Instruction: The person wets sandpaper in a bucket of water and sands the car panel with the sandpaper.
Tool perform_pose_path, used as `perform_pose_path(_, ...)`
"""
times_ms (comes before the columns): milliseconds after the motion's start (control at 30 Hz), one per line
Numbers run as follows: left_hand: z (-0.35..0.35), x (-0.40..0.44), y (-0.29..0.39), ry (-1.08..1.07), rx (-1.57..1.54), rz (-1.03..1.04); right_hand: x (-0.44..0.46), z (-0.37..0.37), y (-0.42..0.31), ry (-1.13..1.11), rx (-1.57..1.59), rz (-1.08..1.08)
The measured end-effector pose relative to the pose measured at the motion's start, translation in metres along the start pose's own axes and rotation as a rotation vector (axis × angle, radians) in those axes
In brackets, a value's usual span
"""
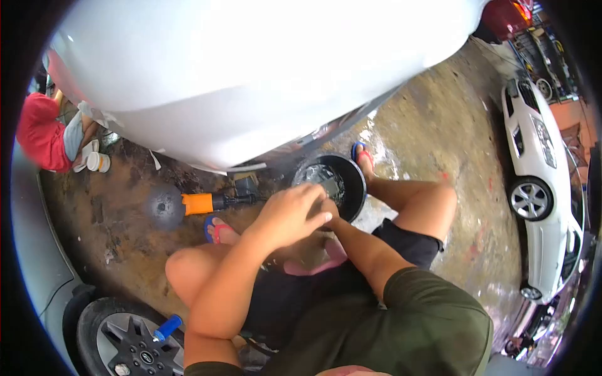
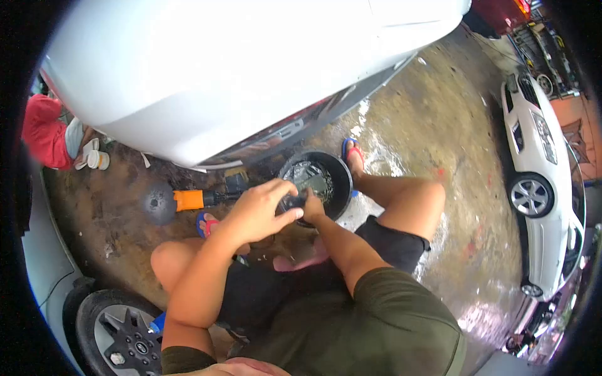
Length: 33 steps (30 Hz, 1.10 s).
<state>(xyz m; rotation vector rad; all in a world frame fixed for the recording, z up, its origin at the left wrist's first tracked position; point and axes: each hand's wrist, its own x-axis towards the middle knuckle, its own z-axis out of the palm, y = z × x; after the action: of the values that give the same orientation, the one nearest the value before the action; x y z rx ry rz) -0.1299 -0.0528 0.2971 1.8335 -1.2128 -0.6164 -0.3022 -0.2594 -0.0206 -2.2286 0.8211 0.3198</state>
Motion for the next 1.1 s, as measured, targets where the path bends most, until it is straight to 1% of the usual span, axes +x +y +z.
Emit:
perform_pose_path(33, -0.005, 0.000, 0.003, -0.008, -0.047, -0.006, -0.002, 0.004, 0.002, 0.050, 0.006, -0.021)
perform_pose_path(67, -0.008, -0.001, 0.000, -0.028, -0.030, -0.033, -0.010, -0.010, -0.024, 0.101, 0.043, 0.157)
perform_pose_path(100, -0.012, -0.002, -0.002, -0.033, 0.035, -0.027, -0.007, -0.013, -0.022, 0.049, -0.007, 0.162)
perform_pose_path(133, -0.017, -0.002, 0.001, -0.058, 0.118, -0.066, -0.007, -0.020, -0.029, -0.004, -0.058, 0.165)
perform_pose_path(167, -0.021, 0.000, 0.003, -0.083, 0.203, -0.103, -0.015, -0.025, -0.033, 0.063, 0.024, 0.187)
perform_pose_path(200, -0.017, 0.002, -0.001, -0.060, 0.221, -0.095, -0.017, -0.022, -0.029, 0.153, 0.042, 0.171)
perform_pose_path(233, -0.013, 0.004, -0.002, -0.039, 0.194, -0.092, -0.014, -0.016, -0.014, 0.172, 0.139, 0.153)
perform_pose_path(300, -0.005, 0.007, -0.001, -0.051, 0.235, -0.073, -0.009, -0.008, 0.012, 0.201, 0.326, 0.111)
perform_pose_path(333, 0.001, 0.008, 0.000, -0.062, 0.232, -0.055, -0.027, -0.028, -0.007, 0.188, 0.299, 0.087)
perform_pose_path(367, 0.006, 0.008, 0.001, -0.073, 0.233, -0.040, -0.029, -0.033, -0.008, 0.195, 0.350, 0.099)
perform_pose_path(433, 0.012, 0.008, 0.005, -0.092, 0.244, -0.026, -0.055, -0.057, -0.048, 0.353, 0.306, 0.189)
perform_pose_path(467, 0.014, 0.007, 0.008, -0.102, 0.246, -0.030, -0.038, -0.043, -0.018, 0.363, 0.264, 0.187)
perform_pose_path(500, 0.015, 0.006, 0.011, -0.110, 0.249, -0.033, -0.040, -0.051, -0.022, 0.336, 0.218, 0.160)
perform_pose_path(567, 0.016, -0.002, 0.018, -0.022, 0.263, -0.006, -0.051, -0.065, -0.034, 0.284, 0.127, 0.111)
perform_pose_path(600, 0.010, -0.008, 0.030, 0.019, 0.260, 0.014, -0.055, -0.068, -0.038, 0.236, 0.169, 0.124)
perform_pose_path(633, 0.002, -0.013, 0.044, 0.063, 0.254, 0.039, -0.049, -0.062, -0.030, 0.253, 0.205, 0.132)
perform_pose_path(667, -0.013, -0.027, 0.071, 0.229, 0.128, 0.073, -0.036, -0.048, -0.013, 0.272, 0.237, 0.141)
perform_pose_path(700, -0.029, -0.042, 0.102, 0.508, -0.010, 0.252, -0.027, -0.041, -0.004, 0.291, 0.267, 0.154)
perform_pose_path(733, -0.054, -0.065, 0.146, 0.776, 0.087, 0.373, -0.035, -0.051, -0.019, 0.179, 0.297, 0.208)
perform_pose_path(767, -0.070, -0.088, 0.177, 0.986, 0.170, 0.494, -0.041, -0.056, -0.024, 0.150, 0.279, 0.111)
perform_pose_path(800, -0.080, -0.106, 0.198, 1.121, 0.233, 0.632, -0.041, -0.054, -0.024, 0.152, 0.275, 0.095)
perform_pose_path(833, -0.084, -0.116, 0.214, 1.184, 0.276, 0.741, -0.037, -0.051, -0.026, 0.148, 0.261, 0.065)
perform_pose_path(867, -0.086, -0.120, 0.225, 1.219, 0.306, 0.820, -0.044, -0.049, -0.041, 0.203, 0.207, 0.049)
perform_pose_path(900, -0.090, -0.119, 0.231, 1.232, 0.322, 0.843, -0.052, -0.053, -0.051, 0.259, 0.152, 0.029)
perform_pose_path(933, -0.094, -0.115, 0.242, 1.203, 0.338, 0.852, -0.059, -0.041, -0.058, 0.257, 0.165, -0.008)
perform_pose_path(967, -0.089, -0.120, 0.256, 1.250, 0.374, 0.905, -0.043, -0.055, -0.064, 0.293, 0.146, -0.116)
perform_pose_path(1033, -0.079, -0.124, 0.272, 1.258, 0.433, 1.001, -0.043, -0.036, -0.077, 0.287, 0.242, -0.276)
perform_pose_path(1100, -0.070, -0.123, 0.256, 1.297, 0.458, 1.069, -0.014, -0.031, -0.079, 0.288, 0.327, -0.421)
